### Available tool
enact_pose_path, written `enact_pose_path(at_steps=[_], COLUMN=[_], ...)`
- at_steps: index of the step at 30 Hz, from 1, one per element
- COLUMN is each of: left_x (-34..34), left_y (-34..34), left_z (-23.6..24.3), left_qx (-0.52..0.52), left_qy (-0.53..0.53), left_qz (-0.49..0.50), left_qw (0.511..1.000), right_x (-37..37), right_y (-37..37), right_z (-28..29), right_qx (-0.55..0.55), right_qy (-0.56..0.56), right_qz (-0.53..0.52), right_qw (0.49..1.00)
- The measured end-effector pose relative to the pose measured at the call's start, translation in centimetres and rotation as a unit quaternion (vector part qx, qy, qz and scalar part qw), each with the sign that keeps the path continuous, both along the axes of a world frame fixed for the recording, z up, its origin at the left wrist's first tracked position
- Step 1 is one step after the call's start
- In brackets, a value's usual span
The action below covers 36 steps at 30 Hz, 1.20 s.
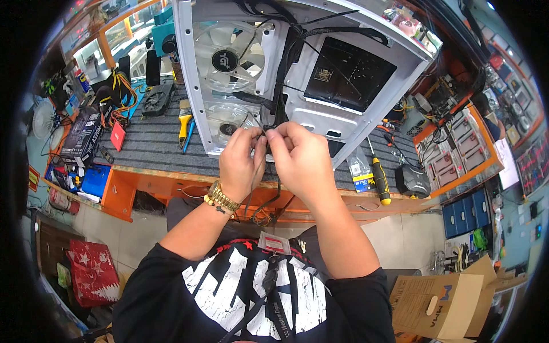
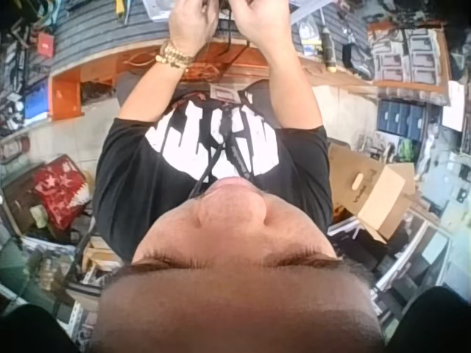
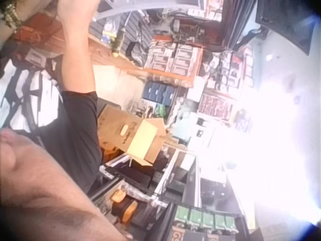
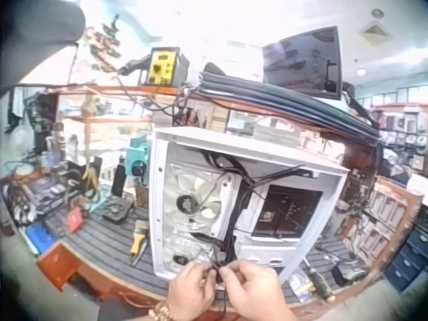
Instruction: The person organizes and connects wires within a computer case using a screwdriver to route cables through an internal opening.
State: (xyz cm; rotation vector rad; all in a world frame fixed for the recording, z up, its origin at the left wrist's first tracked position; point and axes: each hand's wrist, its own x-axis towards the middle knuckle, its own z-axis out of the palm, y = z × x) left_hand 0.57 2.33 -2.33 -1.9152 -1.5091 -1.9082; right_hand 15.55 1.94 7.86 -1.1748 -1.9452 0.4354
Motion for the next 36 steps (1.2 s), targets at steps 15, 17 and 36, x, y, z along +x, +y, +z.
enact_pose_path(at_steps=[15, 17, 36], left_x=[0.4, 0.7, 1.7], left_y=[0.3, 0.2, -0.5], left_z=[-0.3, -0.3, -0.2], left_qx=[-0.009, -0.019, 0.009], left_qy=[-0.105, -0.128, -0.034], left_qz=[-0.068, -0.075, -0.031], left_qw=[0.992, 0.989, 0.999], right_x=[0.5, 0.4, 0.0], right_y=[3.0, 3.8, 4.5], right_z=[-0.3, -1.3, -2.9], right_qx=[0.086, 0.076, -0.126], right_qy=[0.002, 0.046, 0.278], right_qz=[-0.01, -0.009, 0.048], right_qw=[0.996, 0.996, 0.951])
